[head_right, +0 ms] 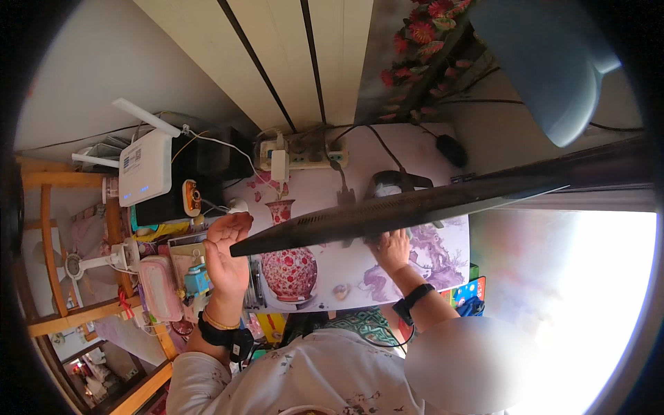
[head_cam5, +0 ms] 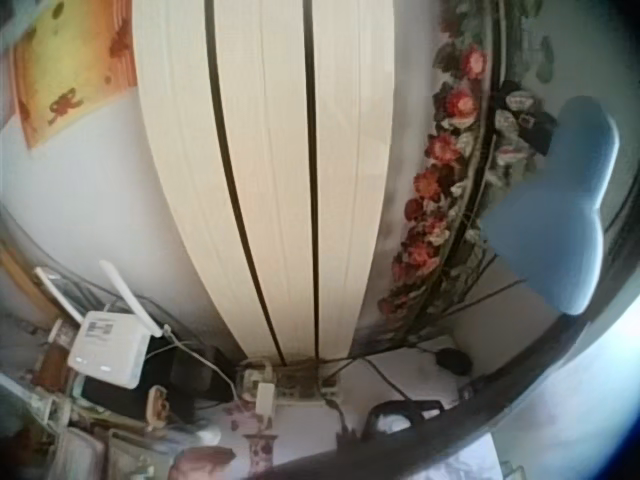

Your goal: The person sits on the floor and wipes a desk surface and a small lamp with a cloth. They move a box and a monitor to access different areas of the desk, then wipe the lamp and the desk surface thoroughly.

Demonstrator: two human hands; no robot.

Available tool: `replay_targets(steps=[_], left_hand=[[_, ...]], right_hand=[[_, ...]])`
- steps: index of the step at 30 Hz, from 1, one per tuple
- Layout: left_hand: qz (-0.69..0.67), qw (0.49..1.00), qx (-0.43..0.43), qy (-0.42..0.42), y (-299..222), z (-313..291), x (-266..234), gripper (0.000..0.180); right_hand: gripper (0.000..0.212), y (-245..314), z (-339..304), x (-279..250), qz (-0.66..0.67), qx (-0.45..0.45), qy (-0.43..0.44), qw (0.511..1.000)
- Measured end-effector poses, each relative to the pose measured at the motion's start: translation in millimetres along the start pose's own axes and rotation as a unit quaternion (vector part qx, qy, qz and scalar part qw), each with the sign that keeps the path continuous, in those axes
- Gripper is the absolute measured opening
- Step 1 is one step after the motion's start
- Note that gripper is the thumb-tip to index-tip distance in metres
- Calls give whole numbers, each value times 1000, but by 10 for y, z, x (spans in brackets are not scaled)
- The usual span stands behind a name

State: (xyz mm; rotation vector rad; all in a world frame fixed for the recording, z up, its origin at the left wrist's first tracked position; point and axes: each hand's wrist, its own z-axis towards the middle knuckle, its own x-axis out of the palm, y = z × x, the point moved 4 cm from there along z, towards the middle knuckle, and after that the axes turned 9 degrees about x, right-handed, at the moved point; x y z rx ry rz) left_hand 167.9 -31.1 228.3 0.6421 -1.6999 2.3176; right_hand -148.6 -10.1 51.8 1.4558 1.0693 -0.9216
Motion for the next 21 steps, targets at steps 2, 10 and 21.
replay_targets(steps=[2,10,21], left_hand=[[14,1000,-1,5,-38,-46,-80,50],[94,966,-242,-6,116,-281,-659,23],[-326,850,-411,-48,42,-606,-1015,48]], right_hand=[[46,-3,53,-34,10,49,14,999],[34,24,-517,5,304,141,340,879],[35,2736,-447,-925,446,-275,274,806]])
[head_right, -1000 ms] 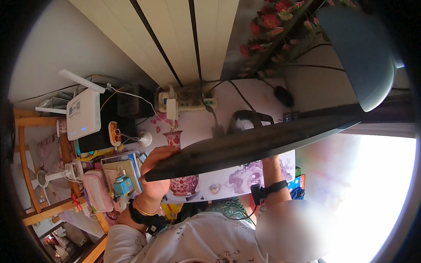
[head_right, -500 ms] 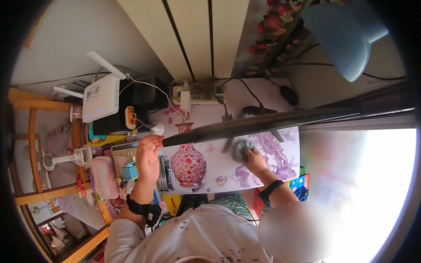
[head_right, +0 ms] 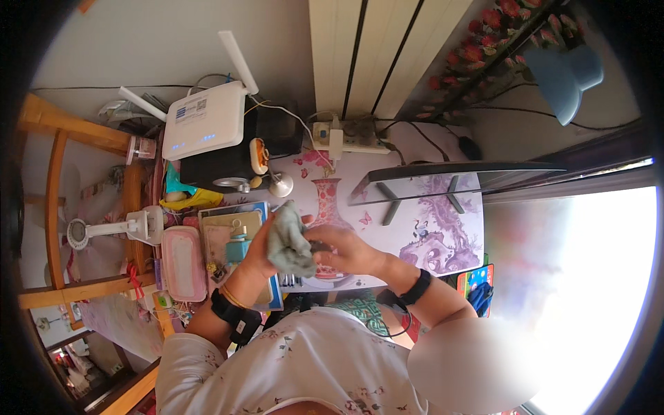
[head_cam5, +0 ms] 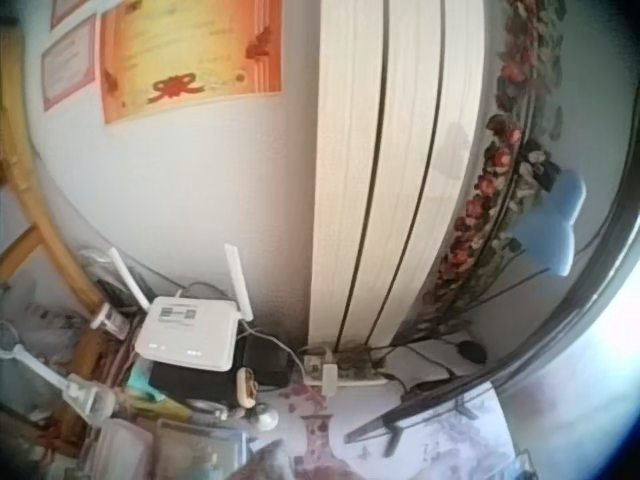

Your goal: The person sits on the floor and wipes a desk surface and a small lamp with a cloth. They move a box and a monitor to access different areas of the desk, then wipe the lamp and the desk surface thoroughly.

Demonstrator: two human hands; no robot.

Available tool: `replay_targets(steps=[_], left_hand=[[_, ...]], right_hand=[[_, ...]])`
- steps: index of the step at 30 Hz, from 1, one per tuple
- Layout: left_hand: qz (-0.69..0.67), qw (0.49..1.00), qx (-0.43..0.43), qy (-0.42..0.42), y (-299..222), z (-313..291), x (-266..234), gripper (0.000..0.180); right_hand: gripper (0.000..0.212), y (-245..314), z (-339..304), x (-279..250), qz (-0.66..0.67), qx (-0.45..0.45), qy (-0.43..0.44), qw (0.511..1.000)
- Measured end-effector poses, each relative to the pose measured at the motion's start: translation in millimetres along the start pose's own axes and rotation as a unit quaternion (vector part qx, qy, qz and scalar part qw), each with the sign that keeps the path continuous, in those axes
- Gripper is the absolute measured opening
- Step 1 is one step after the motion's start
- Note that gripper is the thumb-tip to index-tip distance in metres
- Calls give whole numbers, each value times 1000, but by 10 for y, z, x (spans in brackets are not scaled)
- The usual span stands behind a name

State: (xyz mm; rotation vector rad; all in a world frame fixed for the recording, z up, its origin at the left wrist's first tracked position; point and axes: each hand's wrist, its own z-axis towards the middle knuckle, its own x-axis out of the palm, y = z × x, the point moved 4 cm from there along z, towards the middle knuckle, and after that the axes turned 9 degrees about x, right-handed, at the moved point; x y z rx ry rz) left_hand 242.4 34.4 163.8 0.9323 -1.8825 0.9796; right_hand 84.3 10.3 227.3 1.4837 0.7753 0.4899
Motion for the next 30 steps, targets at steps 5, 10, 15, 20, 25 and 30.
replay_targets(steps=[5,10,15,20,25,30], left_hand=[[34,997,67,-4,-345,-51,89,48],[-2,998,66,-23,-402,28,42,50],[17,995,95,-40,-416,24,12,49],[11,996,77,-40,-376,85,-143,50],[-21,995,67,-64,-353,111,-134,47],[-10,991,77,-106,-227,274,-237,45]], right_hand=[[33,-29,253,7,-553,-40,-120,824],[34,-817,432,9,-804,170,186,538],[37,-911,315,36,-839,130,198,490],[37,-1005,146,52,-847,111,188,486],[41,-516,341,142,-599,45,-9,799],[64,-92,571,197,-138,2,-172,975]])
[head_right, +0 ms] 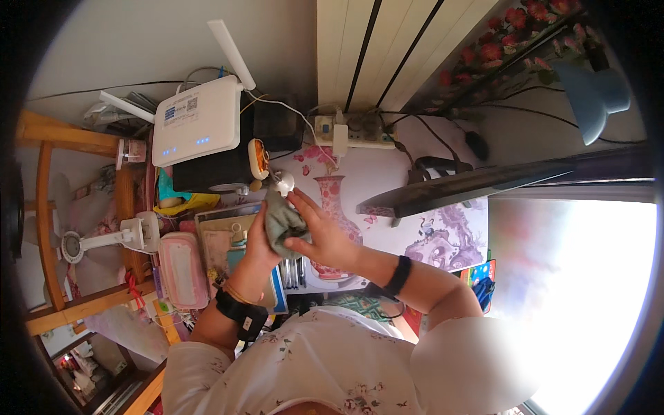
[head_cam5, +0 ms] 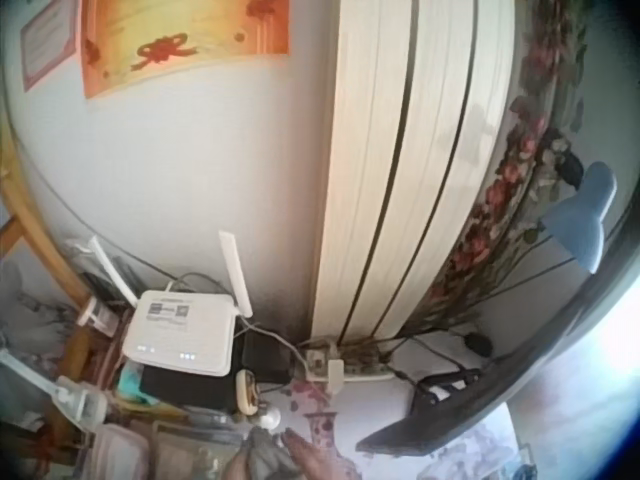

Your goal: The person sits on the floor and wipes a desk surface and a small lamp with a cloth. They move a box and a monitor to access different areas of the desk, then wipe the lamp and the desk surface thoroughly.

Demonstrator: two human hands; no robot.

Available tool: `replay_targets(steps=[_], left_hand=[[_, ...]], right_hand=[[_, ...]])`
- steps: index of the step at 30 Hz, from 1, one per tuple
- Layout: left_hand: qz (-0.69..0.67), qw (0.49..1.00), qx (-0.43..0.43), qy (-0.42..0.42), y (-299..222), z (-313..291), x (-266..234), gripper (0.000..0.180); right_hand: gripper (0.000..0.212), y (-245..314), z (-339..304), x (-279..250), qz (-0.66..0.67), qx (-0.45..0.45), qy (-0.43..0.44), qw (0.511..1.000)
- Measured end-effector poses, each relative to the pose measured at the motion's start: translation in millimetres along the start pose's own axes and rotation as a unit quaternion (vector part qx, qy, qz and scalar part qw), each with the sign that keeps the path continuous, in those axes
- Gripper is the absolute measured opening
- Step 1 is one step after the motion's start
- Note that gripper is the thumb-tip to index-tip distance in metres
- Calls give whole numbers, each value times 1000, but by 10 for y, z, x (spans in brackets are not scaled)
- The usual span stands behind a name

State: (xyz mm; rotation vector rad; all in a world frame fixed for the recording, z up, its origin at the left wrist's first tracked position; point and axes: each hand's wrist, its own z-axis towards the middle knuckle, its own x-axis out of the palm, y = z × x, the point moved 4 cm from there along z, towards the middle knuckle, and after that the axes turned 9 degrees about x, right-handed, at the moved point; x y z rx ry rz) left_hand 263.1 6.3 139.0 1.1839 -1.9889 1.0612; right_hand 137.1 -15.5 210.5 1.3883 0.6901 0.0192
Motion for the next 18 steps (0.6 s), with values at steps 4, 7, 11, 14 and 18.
replay_targets(steps=[4,7,11,14,18], left_hand=[[32,999,11,2,23,180,39,36],[80,997,-6,7,-31,146,150,35],[184,981,-64,18,-136,22,258,50],[266,955,-67,112,-350,-72,403,55],[303,945,-28,120,-662,-73,323,42]], right_hand=[[65,-388,103,294,165,92,20,982],[58,-533,94,306,138,113,-21,984],[52,-1023,49,229,157,214,-186,946],[50,-995,83,98,198,235,-310,900],[48,-788,435,-54,149,155,-358,909]])
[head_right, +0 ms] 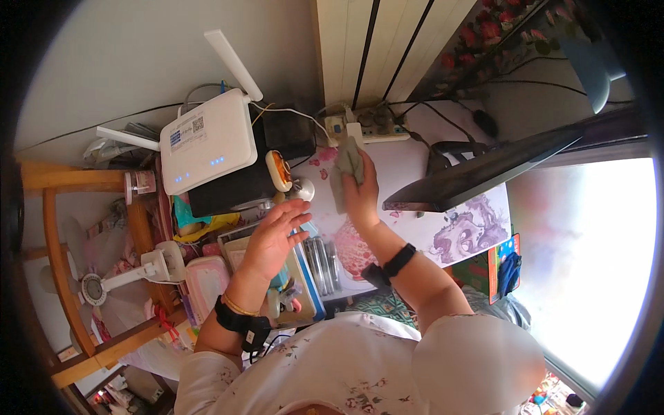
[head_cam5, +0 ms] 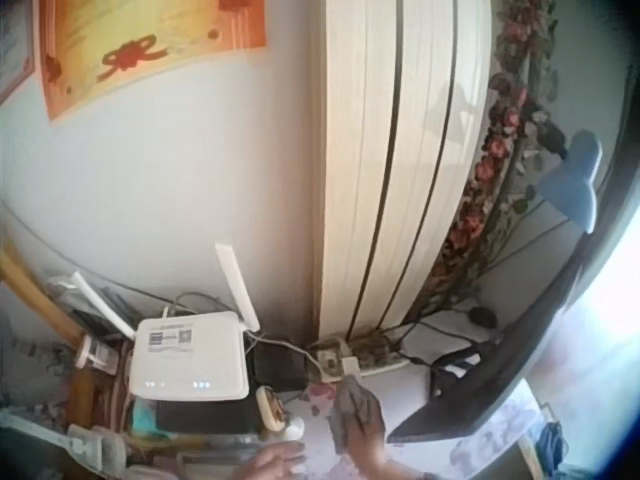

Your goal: The person sits on the floor and wipes a desk surface and a small lamp with a cloth. They move a box and a monitor to access different areas of the desk, then wipe the lamp and the desk surface thoroughly.

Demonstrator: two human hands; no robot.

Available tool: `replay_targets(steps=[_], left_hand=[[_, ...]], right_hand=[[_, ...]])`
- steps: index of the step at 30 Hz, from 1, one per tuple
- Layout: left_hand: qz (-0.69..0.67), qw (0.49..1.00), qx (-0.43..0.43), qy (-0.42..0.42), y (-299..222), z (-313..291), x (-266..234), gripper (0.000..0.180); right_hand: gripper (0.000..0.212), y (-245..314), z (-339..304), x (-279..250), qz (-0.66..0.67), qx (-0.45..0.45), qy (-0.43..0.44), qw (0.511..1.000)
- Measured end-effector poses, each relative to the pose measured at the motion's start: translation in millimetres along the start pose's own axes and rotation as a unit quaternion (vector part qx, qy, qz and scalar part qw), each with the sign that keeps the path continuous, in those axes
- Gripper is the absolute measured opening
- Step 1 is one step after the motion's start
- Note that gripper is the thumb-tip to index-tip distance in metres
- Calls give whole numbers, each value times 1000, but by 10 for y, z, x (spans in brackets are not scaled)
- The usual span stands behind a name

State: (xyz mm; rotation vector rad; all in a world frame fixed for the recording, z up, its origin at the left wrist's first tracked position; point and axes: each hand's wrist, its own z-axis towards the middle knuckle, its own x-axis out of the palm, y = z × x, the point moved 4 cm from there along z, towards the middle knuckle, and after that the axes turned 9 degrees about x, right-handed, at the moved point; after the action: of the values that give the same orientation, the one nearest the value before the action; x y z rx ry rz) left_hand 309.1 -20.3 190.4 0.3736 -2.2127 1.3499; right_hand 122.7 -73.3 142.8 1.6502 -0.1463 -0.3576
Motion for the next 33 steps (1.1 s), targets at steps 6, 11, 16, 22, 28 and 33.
replay_targets(steps=[6,11,16,22,28,33], left_hand=[[35,993,69,-93,-154,-42,-205,26],[177,968,149,-93,-310,-78,-220,24],[228,953,168,-105,-312,-42,-168,23],[311,921,210,-105,-183,-83,-269,35],[701,622,335,-98,-627,39,377,66],[870,335,361,-10,-735,284,695,35]], right_hand=[[52,444,291,300,-210,-184,44,959],[51,635,446,500,-209,-254,69,942],[46,563,574,671,-423,-219,75,876],[39,480,237,331,-350,-173,59,919],[46,235,-298,-93,-203,-175,193,944],[50,-79,-779,-585,-239,-155,382,879]])
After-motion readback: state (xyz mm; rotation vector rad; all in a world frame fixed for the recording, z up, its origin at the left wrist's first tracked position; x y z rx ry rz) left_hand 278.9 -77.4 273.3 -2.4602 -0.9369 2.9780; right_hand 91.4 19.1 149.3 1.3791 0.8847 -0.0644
